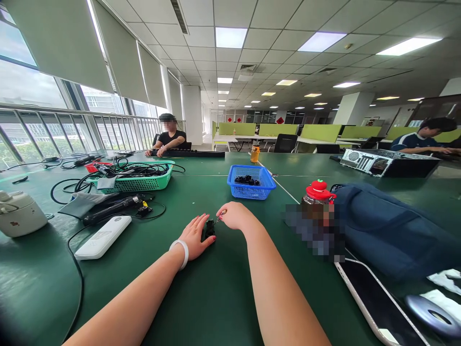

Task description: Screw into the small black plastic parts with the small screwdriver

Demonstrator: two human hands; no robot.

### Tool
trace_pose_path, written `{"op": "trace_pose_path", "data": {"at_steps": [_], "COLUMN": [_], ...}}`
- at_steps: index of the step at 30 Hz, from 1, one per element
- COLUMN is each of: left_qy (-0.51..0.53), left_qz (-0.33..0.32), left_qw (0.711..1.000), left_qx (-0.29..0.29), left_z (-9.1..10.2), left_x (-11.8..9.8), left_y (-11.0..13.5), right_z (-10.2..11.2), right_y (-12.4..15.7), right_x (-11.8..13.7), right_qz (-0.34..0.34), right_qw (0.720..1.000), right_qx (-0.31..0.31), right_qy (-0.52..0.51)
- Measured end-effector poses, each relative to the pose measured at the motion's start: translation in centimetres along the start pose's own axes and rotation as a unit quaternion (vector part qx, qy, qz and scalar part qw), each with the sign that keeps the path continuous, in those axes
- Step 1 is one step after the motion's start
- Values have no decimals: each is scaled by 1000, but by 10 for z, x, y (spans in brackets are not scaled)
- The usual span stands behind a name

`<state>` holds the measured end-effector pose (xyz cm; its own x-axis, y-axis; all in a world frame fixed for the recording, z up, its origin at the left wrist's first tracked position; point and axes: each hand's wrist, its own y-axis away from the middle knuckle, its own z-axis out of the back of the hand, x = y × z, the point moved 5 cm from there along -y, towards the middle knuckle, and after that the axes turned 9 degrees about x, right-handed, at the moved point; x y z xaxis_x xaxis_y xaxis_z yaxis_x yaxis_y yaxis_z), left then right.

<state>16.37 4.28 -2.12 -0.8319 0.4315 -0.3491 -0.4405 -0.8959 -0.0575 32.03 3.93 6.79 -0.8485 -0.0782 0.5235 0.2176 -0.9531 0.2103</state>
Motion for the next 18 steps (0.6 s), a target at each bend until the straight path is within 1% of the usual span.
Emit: {"op": "trace_pose_path", "data": {"at_steps": [2,4,5,7,10,12,15,17,18], "left_qy": [-3,-16,-25,-41,-47,-45,-43,-43,-44], "left_qz": [-15,-30,-35,-42,-56,-62,-62,-52,-41], "left_qw": [1000,999,998,997,996,996,997,997,998], "left_qx": [17,38,46,51,45,41,36,32,30], "left_z": [-1,-3,-4,-4,-3,-1,0,0,0], "left_x": [-3,-5,-6,-8,-11,-12,-12,-8,-6], "left_y": [-1,-2,-2,-2,-1,0,0,-1,-2], "right_z": [3,7,11,18,25,27,29,34,37], "right_y": [10,22,28,39,53,61,77,95,106], "right_x": [5,11,15,21,30,35,45,54,60], "right_qz": [12,22,25,30,40,52,80,116,145], "right_qw": [999,997,997,999,999,998,996,993,989], "right_qx": [47,71,64,33,-15,-32,-34,-14,3], "right_qy": [-14,-28,-31,-27,-12,-3,1,-10,-19]}}
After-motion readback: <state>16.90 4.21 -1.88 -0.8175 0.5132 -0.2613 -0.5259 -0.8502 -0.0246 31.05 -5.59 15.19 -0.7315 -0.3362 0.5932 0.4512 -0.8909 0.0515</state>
